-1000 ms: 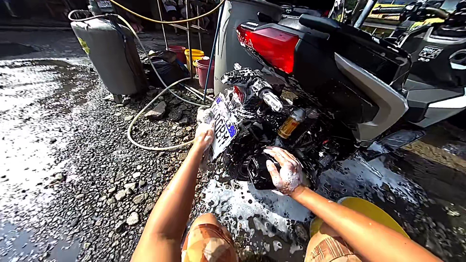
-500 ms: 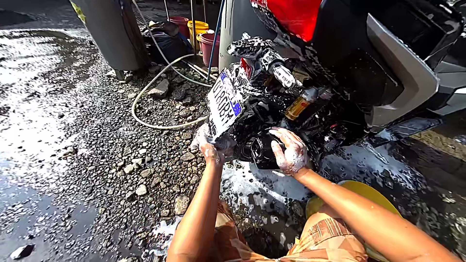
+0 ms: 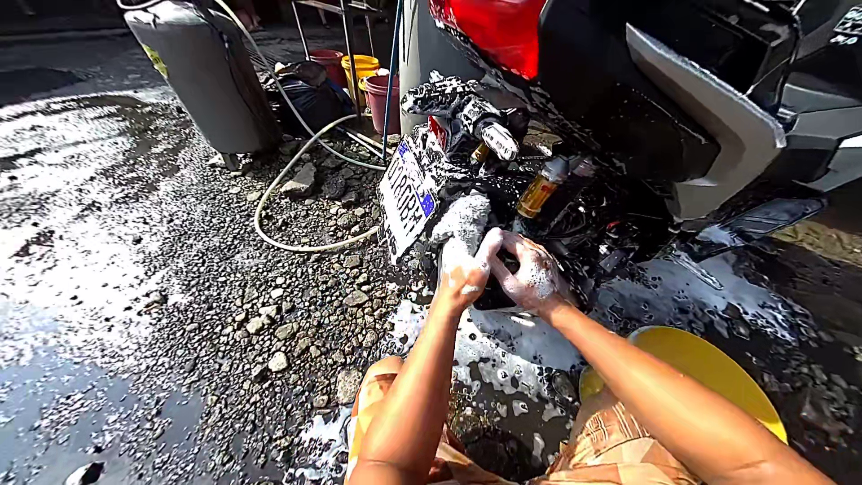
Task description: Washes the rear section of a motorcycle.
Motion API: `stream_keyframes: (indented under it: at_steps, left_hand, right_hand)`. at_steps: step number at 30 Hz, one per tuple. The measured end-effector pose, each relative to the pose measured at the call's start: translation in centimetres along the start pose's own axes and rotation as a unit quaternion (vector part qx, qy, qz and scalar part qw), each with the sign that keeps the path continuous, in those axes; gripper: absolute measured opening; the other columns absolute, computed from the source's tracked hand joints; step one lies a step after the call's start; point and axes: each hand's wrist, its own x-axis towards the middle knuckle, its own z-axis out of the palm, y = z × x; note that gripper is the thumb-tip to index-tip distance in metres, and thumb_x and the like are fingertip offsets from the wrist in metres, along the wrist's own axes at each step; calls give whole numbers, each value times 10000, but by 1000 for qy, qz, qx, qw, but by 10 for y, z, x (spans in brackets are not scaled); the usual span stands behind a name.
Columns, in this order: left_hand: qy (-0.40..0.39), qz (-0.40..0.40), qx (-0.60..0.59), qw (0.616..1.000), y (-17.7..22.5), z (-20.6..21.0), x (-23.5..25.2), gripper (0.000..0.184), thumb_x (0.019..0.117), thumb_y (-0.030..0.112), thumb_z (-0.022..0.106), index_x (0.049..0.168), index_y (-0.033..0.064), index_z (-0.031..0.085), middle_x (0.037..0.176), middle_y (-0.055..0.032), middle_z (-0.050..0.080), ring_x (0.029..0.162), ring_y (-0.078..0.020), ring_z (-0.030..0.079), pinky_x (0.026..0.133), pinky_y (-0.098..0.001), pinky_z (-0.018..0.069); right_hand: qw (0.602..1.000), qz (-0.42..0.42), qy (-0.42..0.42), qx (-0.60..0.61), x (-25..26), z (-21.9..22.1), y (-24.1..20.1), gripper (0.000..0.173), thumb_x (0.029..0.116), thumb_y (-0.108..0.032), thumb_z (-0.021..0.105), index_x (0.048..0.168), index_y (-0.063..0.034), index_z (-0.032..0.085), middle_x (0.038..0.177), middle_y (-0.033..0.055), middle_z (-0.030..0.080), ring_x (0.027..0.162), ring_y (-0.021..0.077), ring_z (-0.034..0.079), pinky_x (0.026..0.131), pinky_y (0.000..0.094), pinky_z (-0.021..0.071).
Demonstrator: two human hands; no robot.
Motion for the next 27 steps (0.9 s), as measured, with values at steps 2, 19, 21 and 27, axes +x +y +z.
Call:
stream_keyframes:
  at_steps: [2,19,21,27]
  left_hand:
    - [-156,42,182,970,37,-1,15,591,994,599,506,1211,86,703,1141,-110,719,1153,-214,650,1044,-472,493]
    - [71,128,363,920,-18,-65,78,757,971,639,482,1570,177,438,1666,-40,343,1552,-216,273,1267,-507,219]
    - [81,136,346,925,-23,-62,79,767,975,640,474,1581,174,420,1664,-22,353,1547,-179,290,1274,-479,221]
    - [75,134,313,937,-23,-57,73,766,966,628,491,1578,171,427,1663,-5,356,1545,-165,293,1270,-511,217]
  right_hand:
    - [990,50,33,130,-5,-3,-18,598,974,-395,553,1391,33,578,1375,170,633,1323,199,568,1159,419,413]
    - [654,218,78,720,149,60,-54,369,1096,-407,264,1164,-139,509,900,24,562,782,127,575,686,365,537]
    - [647,223,35,728,150,63,-46,372,1107,-407,266,1159,-140,519,884,24,592,774,124,603,676,353,555]
    - [680,262,-193,657,134,59,-8,430,1115,-344,216,1128,-99,569,888,57,657,812,159,645,748,391,581]
